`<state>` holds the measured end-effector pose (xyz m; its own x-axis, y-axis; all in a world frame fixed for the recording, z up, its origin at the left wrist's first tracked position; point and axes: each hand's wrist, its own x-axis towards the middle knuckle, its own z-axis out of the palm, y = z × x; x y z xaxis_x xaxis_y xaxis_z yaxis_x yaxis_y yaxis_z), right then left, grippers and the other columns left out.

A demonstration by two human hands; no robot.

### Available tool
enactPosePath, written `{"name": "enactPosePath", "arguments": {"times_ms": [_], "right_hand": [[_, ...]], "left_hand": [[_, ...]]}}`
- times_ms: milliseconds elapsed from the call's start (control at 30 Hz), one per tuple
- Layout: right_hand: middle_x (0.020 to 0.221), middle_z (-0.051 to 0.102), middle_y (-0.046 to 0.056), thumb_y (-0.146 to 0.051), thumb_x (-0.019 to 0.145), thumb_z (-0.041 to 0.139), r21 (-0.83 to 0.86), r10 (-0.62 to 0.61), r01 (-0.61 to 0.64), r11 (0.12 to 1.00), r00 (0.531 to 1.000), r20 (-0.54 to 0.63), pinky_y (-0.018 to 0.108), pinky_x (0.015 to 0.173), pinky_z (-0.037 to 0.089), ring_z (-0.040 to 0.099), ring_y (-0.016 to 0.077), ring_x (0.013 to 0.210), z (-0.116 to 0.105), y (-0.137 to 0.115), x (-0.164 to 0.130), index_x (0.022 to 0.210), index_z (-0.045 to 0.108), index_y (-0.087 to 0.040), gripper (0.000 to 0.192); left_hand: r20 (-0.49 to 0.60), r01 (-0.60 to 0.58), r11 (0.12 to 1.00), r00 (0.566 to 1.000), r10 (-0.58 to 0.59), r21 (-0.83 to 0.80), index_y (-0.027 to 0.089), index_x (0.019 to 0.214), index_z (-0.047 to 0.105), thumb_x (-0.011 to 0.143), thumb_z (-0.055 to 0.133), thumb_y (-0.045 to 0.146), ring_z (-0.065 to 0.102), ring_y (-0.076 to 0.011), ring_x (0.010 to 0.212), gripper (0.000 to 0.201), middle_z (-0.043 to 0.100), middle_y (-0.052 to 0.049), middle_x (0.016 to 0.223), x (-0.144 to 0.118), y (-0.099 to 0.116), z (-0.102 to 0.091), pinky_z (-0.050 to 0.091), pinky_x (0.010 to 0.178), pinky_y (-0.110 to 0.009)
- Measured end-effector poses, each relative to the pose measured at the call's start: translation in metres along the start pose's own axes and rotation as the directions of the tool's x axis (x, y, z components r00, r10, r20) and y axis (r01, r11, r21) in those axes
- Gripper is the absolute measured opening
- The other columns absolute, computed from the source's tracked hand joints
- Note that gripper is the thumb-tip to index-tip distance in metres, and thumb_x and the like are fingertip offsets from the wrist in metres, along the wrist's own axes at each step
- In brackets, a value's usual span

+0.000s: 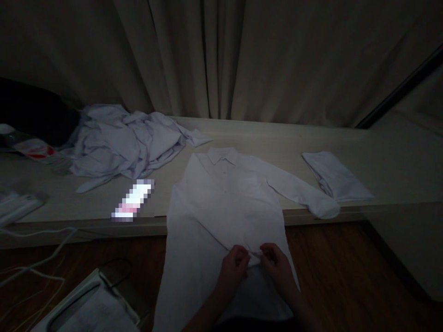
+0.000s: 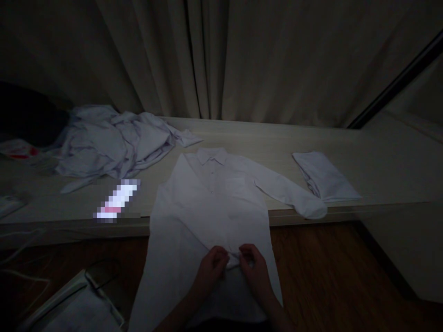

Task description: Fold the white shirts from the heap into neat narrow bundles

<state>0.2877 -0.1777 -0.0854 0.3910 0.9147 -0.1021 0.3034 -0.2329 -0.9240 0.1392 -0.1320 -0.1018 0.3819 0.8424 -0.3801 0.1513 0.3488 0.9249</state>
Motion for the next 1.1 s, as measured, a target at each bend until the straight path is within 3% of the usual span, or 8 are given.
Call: {"name": "enactPosePath", "arguments": {"times_ms": [100, 233, 333, 433, 567, 800, 1000, 1100], "right_hand": [[0.082, 0.066, 0.004, -0.033, 0.073, 0.059, -0.001, 0.009, -0.008, 1.0, 1.0, 0.028, 0.03, 0.072, 0.052, 0.062, 0.0189, 0.079, -0.0012, -0.0022, 0.0005, 0.084, 0.06, -0.02, 0.018], [0.081, 0.066, 0.004, -0.036, 0.074, 0.059, -0.047, 0.013, -0.01, 0.999, 0.999, 0.051, 0.03, 0.071, 0.051, 0.061, 0.0191, 0.078, -0.0017, -0.0034, -0.0011, 0.084, 0.06, -0.02, 0.018], [0.081, 0.067, 0.005, -0.038, 0.075, 0.058, -0.052, 0.014, -0.011, 0.999, 0.998, 0.062, 0.032, 0.071, 0.051, 0.061, 0.0202, 0.079, -0.0014, -0.0021, -0.0016, 0.083, 0.061, -0.02, 0.019], [0.08, 0.066, 0.005, -0.04, 0.076, 0.058, -0.028, 0.018, -0.016, 0.999, 0.998, 0.064, 0.032, 0.072, 0.051, 0.061, 0.0202, 0.079, -0.0012, -0.0007, -0.0006, 0.083, 0.06, -0.02, 0.021], [0.083, 0.065, 0.005, -0.039, 0.077, 0.057, 0.009, 0.032, -0.033, 0.999, 0.996, 0.08, 0.033, 0.076, 0.05, 0.061, 0.0199, 0.081, -0.0002, 0.0, 0.0003, 0.085, 0.059, -0.02, 0.021], [0.073, 0.062, 0.002, -0.036, 0.074, 0.057, 0.052, 0.054, -0.06, 0.997, 0.993, 0.106, 0.031, 0.069, 0.05, 0.06, 0.0184, 0.073, 0.0017, -0.0031, 0.0007, 0.077, 0.058, -0.02, 0.016], [0.07, 0.059, 0.0, -0.034, 0.075, 0.056, 0.062, 0.07, -0.078, 0.995, 0.99, 0.126, 0.029, 0.065, 0.049, 0.059, 0.0177, 0.069, -0.0013, -0.0027, 0.0025, 0.076, 0.055, -0.021, 0.013], [0.073, 0.062, 0.001, -0.033, 0.074, 0.057, 0.062, 0.074, -0.082, 0.995, 0.988, 0.132, 0.03, 0.067, 0.049, 0.06, 0.0185, 0.072, -0.0011, -0.0012, 0.0018, 0.077, 0.056, -0.021, 0.013]], "left_hand": [[0.018, -0.01, 1.0, 1.0, 0.01, -0.004, 0.02, 0.081, 0.052, 0.078, 0.053, 0.035, 0.046, -0.0069, 0.041, 0.015, 0.051, 0.008, 0.054, 0.001, 0.0019, 0.0, 0.036, 0.041, -0.019], [0.043, -0.023, 1.0, 0.999, 0.024, -0.022, 0.018, 0.083, 0.059, 0.078, 0.053, 0.033, 0.056, -0.0091, 0.051, 0.017, 0.062, 0.003, 0.065, 0.0005, 0.0036, -0.0008, 0.044, 0.05, -0.021], [0.102, -0.082, 0.995, 0.992, 0.076, 0.058, 0.018, 0.083, 0.065, 0.078, 0.053, 0.034, 0.063, -0.0131, 0.067, 0.021, 0.069, -0.001, 0.074, 0.0, 0.003, -0.0017, 0.05, 0.066, -0.025], [0.158, -0.124, 0.985, 0.982, 0.103, 0.123, 0.019, 0.095, 0.067, 0.076, 0.057, 0.03, 0.065, -0.0162, 0.086, 0.024, 0.072, -0.005, 0.094, -0.0015, -0.0002, -0.0026, 0.051, 0.08, -0.028], [0.116, -0.203, 0.937, 0.977, 0.176, 0.284, 0.02, 0.098, 0.066, 0.077, 0.055, 0.024, 0.062, -0.0173, 0.096, 0.024, 0.07, -0.006, 0.103, -0.0039, -0.0036, -0.0036, 0.047, 0.09, -0.031], [0.092, -0.295, 0.881, 0.955, 0.281, 0.37, 0.021, 0.087, 0.066, 0.086, 0.046, 0.033, 0.059, -0.0158, 0.09, 0.024, 0.067, -0.005, 0.093, -0.0054, 0.0004, -0.0026, 0.046, 0.085, -0.031], [0.042, -0.188, 0.912, 0.982, 0.186, 0.366, 0.02, 0.085, 0.066, 0.082, 0.052, 0.038, 0.061, -0.0168, 0.081, 0.023, 0.069, -0.004, 0.085, -0.0048, 0.0002, -0.0017, 0.046, 0.079, -0.031], [0.049, -0.216, 0.895, 0.976, 0.214, 0.391, 0.021, 0.082, 0.065, 0.082, 0.052, 0.039, 0.061, -0.0157, 0.077, 0.023, 0.068, -0.002, 0.081, -0.0033, -0.0018, -0.0017, 0.047, 0.075, -0.029]]}}
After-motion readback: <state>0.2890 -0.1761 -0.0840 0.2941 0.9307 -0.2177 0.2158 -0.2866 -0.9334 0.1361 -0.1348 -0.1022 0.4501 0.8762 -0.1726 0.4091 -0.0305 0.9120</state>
